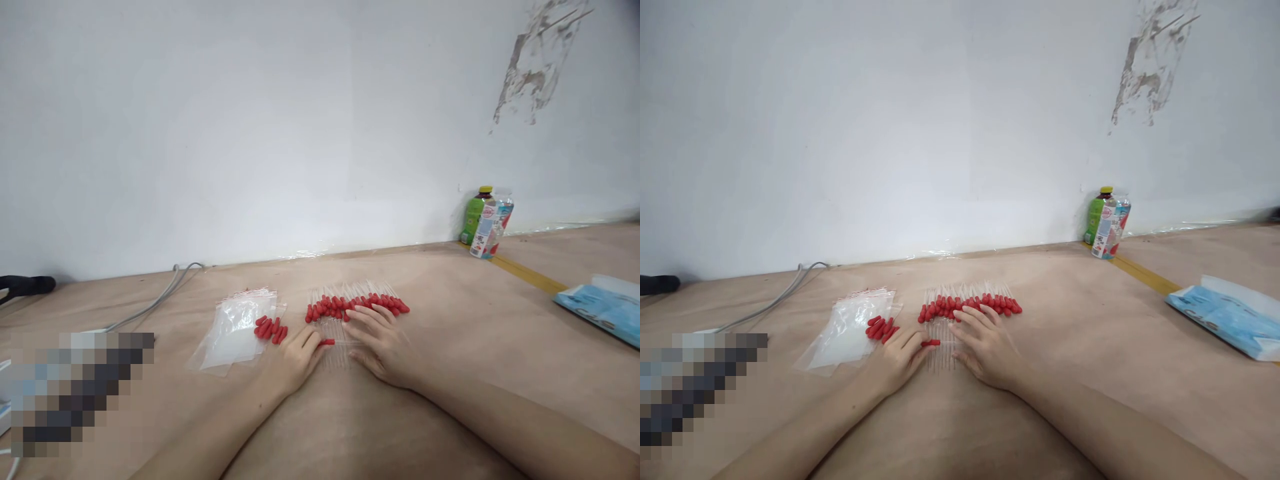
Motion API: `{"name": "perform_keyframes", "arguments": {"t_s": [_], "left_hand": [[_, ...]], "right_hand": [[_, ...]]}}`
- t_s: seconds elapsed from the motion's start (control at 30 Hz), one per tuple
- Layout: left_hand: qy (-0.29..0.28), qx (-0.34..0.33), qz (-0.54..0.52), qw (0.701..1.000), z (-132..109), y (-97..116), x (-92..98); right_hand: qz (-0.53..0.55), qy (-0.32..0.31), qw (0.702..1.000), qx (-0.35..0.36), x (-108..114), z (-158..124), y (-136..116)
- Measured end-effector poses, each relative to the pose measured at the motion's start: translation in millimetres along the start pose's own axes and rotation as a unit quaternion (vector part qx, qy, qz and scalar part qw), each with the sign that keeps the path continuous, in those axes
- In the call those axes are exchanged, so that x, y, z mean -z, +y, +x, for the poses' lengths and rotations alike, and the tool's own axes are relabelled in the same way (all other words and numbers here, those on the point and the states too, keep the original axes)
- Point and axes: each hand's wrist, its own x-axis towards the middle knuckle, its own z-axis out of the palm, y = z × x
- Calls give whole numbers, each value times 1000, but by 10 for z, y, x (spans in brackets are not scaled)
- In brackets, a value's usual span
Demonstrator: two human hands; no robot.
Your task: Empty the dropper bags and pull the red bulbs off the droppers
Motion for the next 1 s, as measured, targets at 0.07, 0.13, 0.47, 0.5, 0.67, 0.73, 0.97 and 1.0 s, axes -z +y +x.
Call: {"name": "perform_keyframes", "arguments": {"t_s": [0.07, 0.13, 0.47, 0.5, 0.67, 0.73, 0.97, 1.0], "left_hand": [[14, -17, -16, 1000, -5, 30, -21], [31, -19, -28, 999, 0, 50, -25], [49, -38, -53, 997, 48, 113, -66], [51, -38, -55, 996, 44, 114, -73], [73, -58, -59, 994, 40, 121, -79], [85, -66, -54, 993, 43, 129, -78], [80, -91, -24, 992, 20, 143, -57], [73, -90, -24, 993, 19, 144, -46]], "right_hand": [[8, -9, 1000, 0, -13, 1, -7], [23, -13, 1000, 3, -32, 1, -6], [71, -38, 997, 7, -44, 13, -27], [77, -43, 996, 7, -39, 16, -37], [100, -33, 994, 16, -89, 21, -62], [112, -19, 993, 24, -128, 19, -63], [128, 23, 990, 61, -157, 6, -70], [129, 29, 989, 64, -153, 1, -68]]}}
